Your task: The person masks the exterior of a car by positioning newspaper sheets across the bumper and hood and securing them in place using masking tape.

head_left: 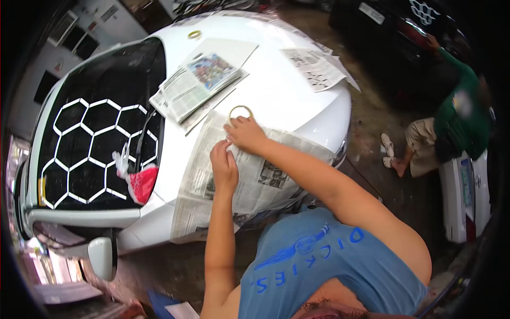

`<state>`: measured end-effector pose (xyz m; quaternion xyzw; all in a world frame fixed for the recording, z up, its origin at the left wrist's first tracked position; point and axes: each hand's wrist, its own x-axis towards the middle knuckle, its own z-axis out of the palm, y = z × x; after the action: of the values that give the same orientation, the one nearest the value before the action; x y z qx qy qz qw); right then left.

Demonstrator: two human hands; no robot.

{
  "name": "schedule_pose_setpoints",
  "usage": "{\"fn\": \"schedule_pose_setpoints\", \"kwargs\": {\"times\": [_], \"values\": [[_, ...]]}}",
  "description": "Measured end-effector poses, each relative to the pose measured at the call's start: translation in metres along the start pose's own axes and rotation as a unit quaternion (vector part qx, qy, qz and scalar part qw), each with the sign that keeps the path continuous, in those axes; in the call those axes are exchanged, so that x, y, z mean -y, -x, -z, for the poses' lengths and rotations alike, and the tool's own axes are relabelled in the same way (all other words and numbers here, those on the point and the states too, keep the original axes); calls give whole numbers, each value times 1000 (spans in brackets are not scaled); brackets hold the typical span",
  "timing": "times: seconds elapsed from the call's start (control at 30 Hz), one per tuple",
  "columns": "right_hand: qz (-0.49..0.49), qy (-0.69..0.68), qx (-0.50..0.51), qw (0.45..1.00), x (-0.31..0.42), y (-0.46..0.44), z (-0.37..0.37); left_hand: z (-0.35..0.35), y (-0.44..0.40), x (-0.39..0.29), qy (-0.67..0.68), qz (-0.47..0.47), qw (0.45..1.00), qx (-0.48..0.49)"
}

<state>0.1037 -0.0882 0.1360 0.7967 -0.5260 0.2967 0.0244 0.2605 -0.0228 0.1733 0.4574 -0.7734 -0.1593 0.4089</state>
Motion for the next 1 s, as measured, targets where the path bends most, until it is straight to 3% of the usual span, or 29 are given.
{"fn": "schedule_pose_setpoints", "kwargs": {"times": [0.1, 0.2, 0.3, 0.43, 0.53, 0.67, 0.87, 1.0], "values": [[-21, -37, 115, 993, -8, -8, 25, -34, -59, 39, 40, 138, 986, 90], [-79, -94, 157, 980, -21, -10, 38, -43, -94, 78, -111, 48, 987, 102], [-199, -207, 158, 945, -10, 0, 75, -39, -111, 84, -4, 70, 993, 91], [-163, -204, 125, 957, -17, 10, 64, -36, -103, 89, 221, 110, 969, 13], [-175, -217, 109, 954, -8, 6, 61, -30, -105, 85, 271, 118, 951, 93], [-212, -288, 85, 930, -8, 4, 50, -18, -104, 75, 293, 128, 935, 150], [-228, -226, 103, 941, -1, 1, 51, -23, -104, 82, 296, 113, 935, 159], [-187, -152, 112, 964, -3, -1, 52, -19, -104, 78, 282, 126, 937, 160]]}}
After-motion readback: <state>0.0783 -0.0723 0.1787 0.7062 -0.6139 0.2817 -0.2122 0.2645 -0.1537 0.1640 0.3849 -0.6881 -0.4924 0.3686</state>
